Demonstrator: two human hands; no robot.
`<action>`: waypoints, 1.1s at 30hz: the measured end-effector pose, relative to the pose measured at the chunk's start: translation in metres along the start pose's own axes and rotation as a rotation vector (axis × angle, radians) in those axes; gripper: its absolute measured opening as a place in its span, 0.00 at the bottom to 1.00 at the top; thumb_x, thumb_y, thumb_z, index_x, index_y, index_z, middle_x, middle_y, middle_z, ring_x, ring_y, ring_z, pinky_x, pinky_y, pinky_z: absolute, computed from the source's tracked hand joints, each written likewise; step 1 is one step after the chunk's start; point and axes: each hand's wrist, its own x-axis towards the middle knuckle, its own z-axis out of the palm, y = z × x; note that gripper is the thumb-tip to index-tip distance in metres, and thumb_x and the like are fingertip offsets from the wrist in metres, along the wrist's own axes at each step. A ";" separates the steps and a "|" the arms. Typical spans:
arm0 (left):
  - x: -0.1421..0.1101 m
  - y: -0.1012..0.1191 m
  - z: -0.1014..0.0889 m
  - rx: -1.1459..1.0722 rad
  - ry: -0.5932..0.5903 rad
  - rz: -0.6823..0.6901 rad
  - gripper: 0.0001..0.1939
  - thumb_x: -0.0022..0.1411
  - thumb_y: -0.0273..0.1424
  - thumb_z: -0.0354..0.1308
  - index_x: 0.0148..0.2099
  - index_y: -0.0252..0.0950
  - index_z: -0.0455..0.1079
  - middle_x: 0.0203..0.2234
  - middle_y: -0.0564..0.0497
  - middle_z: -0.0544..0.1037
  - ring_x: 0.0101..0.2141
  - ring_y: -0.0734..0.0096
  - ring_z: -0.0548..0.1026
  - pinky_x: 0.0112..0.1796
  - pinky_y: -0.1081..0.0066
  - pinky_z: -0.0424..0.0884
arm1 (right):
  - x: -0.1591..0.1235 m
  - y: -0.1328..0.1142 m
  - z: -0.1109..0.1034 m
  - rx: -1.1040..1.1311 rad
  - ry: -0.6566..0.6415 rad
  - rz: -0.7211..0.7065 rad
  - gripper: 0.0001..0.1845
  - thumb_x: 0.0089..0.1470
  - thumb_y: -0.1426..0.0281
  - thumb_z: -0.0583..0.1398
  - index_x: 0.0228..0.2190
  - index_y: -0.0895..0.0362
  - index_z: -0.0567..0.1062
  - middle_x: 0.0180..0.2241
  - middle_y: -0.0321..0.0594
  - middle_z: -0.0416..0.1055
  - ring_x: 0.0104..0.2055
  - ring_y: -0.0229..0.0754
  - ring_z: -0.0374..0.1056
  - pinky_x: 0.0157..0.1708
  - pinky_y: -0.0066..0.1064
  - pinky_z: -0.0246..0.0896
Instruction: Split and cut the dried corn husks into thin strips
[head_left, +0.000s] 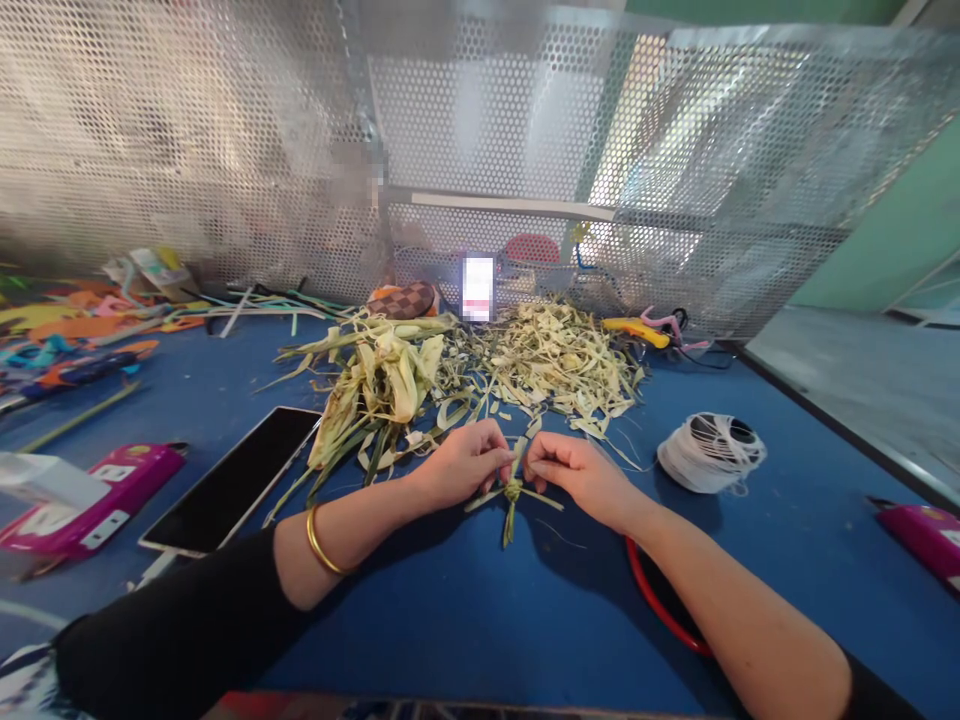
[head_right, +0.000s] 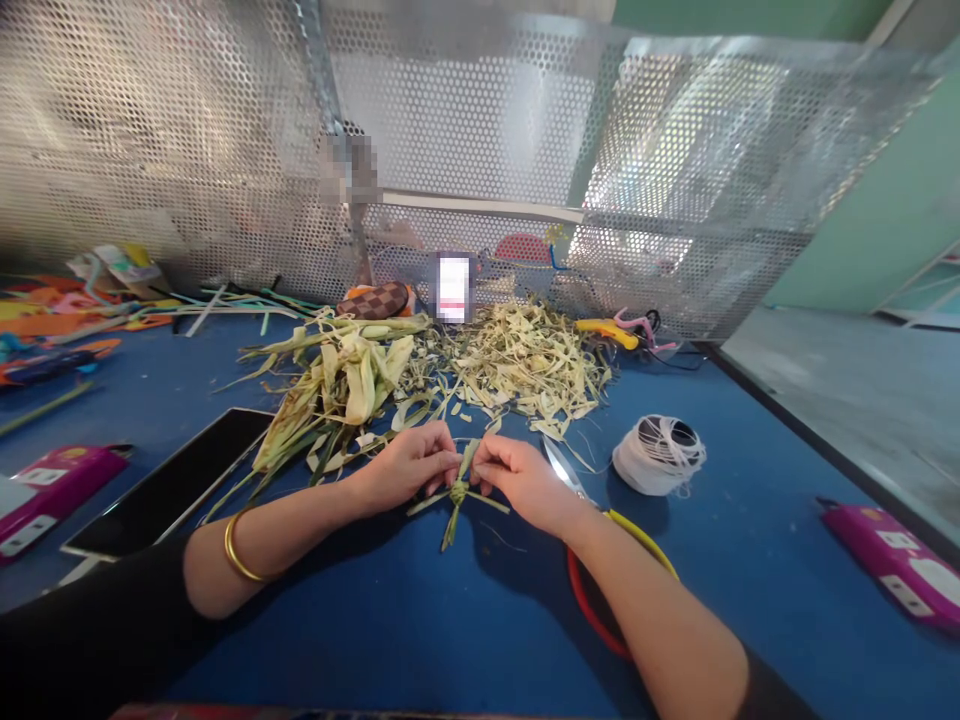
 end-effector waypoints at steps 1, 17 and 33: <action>0.000 0.001 0.000 0.001 0.000 -0.017 0.07 0.57 0.31 0.53 0.29 0.35 0.59 0.17 0.59 0.70 0.14 0.84 0.62 0.17 0.80 0.54 | 0.000 0.001 0.000 -0.007 -0.004 0.005 0.08 0.52 0.67 0.56 0.24 0.57 0.68 0.24 0.34 0.66 0.28 0.37 0.63 0.33 0.30 0.57; -0.002 0.009 0.000 -0.199 0.045 -0.276 0.07 0.51 0.29 0.62 0.28 0.31 0.68 0.19 0.52 0.76 0.18 0.79 0.72 0.22 0.77 0.67 | -0.001 -0.008 0.002 -0.068 0.092 -0.117 0.10 0.53 0.64 0.58 0.24 0.56 0.70 0.29 0.36 0.62 0.34 0.39 0.60 0.37 0.32 0.54; 0.001 0.011 -0.002 -0.222 0.066 -0.312 0.10 0.51 0.33 0.62 0.26 0.31 0.70 0.20 0.52 0.76 0.18 0.80 0.70 0.22 0.77 0.66 | 0.000 -0.009 0.003 0.165 0.081 -0.030 0.11 0.48 0.62 0.62 0.23 0.57 0.73 0.27 0.34 0.65 0.31 0.37 0.60 0.35 0.30 0.54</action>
